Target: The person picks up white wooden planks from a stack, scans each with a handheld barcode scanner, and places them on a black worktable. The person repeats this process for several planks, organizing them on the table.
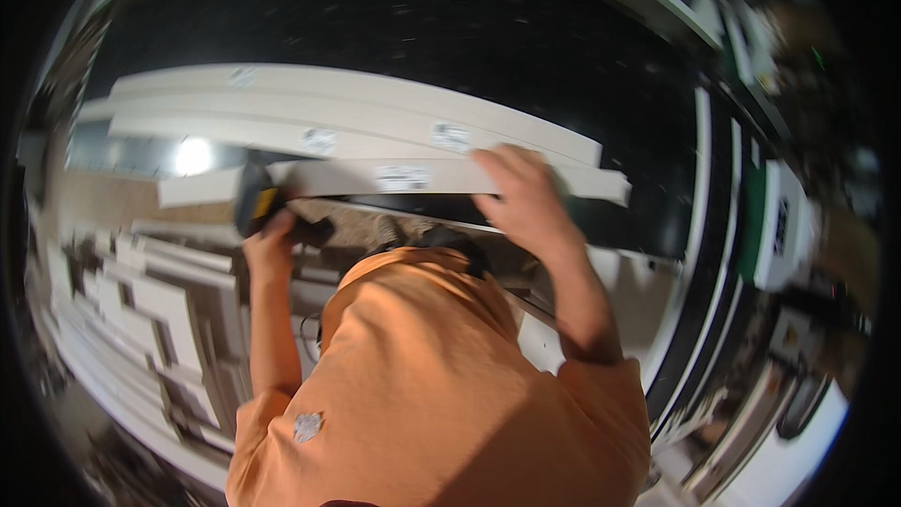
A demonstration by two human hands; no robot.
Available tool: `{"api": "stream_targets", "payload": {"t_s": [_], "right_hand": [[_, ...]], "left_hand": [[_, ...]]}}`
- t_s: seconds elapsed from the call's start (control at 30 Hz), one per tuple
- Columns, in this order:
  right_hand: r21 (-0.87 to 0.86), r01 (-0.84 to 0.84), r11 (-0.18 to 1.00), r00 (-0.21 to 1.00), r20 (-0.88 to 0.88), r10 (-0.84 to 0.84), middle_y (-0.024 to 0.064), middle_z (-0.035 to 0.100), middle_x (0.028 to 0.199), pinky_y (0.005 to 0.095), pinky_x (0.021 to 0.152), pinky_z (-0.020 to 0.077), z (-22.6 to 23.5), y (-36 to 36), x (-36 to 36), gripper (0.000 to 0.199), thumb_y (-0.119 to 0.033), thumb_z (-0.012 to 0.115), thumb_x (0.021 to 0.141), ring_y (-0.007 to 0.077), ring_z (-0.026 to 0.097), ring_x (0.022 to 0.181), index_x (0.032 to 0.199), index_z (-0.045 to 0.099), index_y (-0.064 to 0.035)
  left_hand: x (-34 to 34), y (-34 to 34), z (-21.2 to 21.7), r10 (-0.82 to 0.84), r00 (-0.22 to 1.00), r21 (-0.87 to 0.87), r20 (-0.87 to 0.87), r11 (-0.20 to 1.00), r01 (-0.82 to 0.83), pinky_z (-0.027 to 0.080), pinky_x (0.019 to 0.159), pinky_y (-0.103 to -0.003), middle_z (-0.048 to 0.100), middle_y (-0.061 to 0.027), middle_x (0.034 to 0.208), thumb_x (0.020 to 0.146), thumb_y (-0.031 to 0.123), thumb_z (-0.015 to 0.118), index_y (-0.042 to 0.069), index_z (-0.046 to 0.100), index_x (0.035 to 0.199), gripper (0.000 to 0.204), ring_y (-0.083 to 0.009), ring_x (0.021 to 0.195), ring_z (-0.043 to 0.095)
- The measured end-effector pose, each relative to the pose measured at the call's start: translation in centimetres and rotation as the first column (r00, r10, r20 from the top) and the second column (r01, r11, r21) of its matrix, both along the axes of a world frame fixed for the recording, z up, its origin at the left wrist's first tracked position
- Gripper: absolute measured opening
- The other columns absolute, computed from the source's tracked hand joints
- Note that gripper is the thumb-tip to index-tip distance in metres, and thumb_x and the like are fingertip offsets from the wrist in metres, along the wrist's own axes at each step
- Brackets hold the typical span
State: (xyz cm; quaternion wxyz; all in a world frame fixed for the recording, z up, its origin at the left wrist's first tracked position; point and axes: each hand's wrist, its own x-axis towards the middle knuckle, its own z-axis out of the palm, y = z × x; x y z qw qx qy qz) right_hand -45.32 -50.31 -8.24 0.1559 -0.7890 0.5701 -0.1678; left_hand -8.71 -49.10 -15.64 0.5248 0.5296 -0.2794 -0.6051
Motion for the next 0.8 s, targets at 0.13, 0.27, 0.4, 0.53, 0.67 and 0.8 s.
{"api": "stream_targets", "payload": {"t_s": [0.13, 0.27, 0.4, 0.53, 0.67, 0.8], "right_hand": [[-0.242, -0.102, 0.965, 0.994, -0.055, 0.091, 0.0071, 0.068, 0.108, 0.0384, 0.094, 0.0500, -0.6, -0.8, 2.9, 0.044, -0.014, 0.078, 0.081, 0.0246, 0.067, 0.102, 0.124, 0.069, -0.0063], [-0.312, -0.150, 0.938, 0.985, -0.134, 0.113, 0.0091, 0.066, 0.103, 0.0363, 0.094, 0.0477, -0.5, -1.4, 5.1, 0.038, -0.005, 0.064, 0.087, 0.0241, 0.065, 0.100, 0.125, 0.067, -0.0031], [-0.297, -0.143, 0.944, 0.983, -0.149, 0.102, 0.0110, 0.067, 0.106, 0.0395, 0.098, 0.0474, -0.3, -1.6, 5.6, 0.039, -0.007, 0.065, 0.088, 0.0245, 0.064, 0.104, 0.127, 0.065, -0.0028], [-0.317, -0.128, 0.940, 0.984, -0.159, 0.081, 0.0115, 0.068, 0.107, 0.0396, 0.099, 0.0476, -0.4, -1.8, 5.4, 0.039, -0.008, 0.066, 0.088, 0.0253, 0.065, 0.105, 0.127, 0.067, -0.0032], [-0.337, -0.126, 0.933, 0.981, -0.182, 0.067, 0.0116, 0.068, 0.107, 0.0393, 0.099, 0.0479, -0.7, -2.0, 5.1, 0.040, -0.009, 0.067, 0.087, 0.0260, 0.065, 0.106, 0.127, 0.068, -0.0037], [-0.317, -0.127, 0.940, 0.983, -0.169, 0.076, 0.0122, 0.068, 0.108, 0.0393, 0.099, 0.0478, -1.2, -1.8, 4.9, 0.044, -0.009, 0.067, 0.086, 0.0269, 0.064, 0.108, 0.130, 0.066, -0.0036]], "left_hand": [[4.3, -2.1, -3.0, 0.128, 0.992, -0.031, -0.009, 0.991, -0.128, 0.044, 0.046, -0.021, 0.071, -0.0087, 0.099, 0.091, 0.040, 0.068, 0.002, 0.070, 0.116, 0.045, -0.0098, 0.060, 0.060], [7.0, -3.1, -4.3, 0.076, 0.996, -0.074, -0.050, 0.994, -0.080, 0.029, 0.041, -0.018, 0.071, -0.0079, 0.094, 0.095, 0.046, 0.064, 0.002, 0.070, 0.114, 0.048, -0.0020, 0.045, 0.039], [7.3, -3.8, -4.5, 0.132, 0.991, -0.086, -0.029, 0.987, -0.134, 0.029, 0.038, -0.019, 0.069, -0.0087, 0.094, 0.097, 0.047, 0.062, 0.001, 0.069, 0.113, 0.049, -0.0032, 0.043, 0.039], [6.3, -4.8, -4.0, 0.142, 0.990, -0.085, -0.023, 0.986, -0.144, 0.028, 0.036, -0.019, 0.065, -0.0070, 0.091, 0.098, 0.047, 0.062, 0.001, 0.068, 0.113, 0.049, -0.0033, 0.042, 0.038], [5.0, -5.3, -3.3, 0.140, 0.990, -0.072, -0.029, 0.987, -0.142, 0.027, 0.035, -0.019, 0.064, -0.0060, 0.090, 0.098, 0.047, 0.062, 0.003, 0.069, 0.113, 0.048, -0.0030, 0.042, 0.037], [3.0, -5.1, -2.5, 0.185, 0.983, -0.045, -0.015, 0.982, -0.186, 0.027, 0.036, -0.019, 0.063, -0.0019, 0.083, 0.097, 0.046, 0.062, 0.003, 0.068, 0.111, 0.045, -0.0024, 0.043, 0.039]]}}
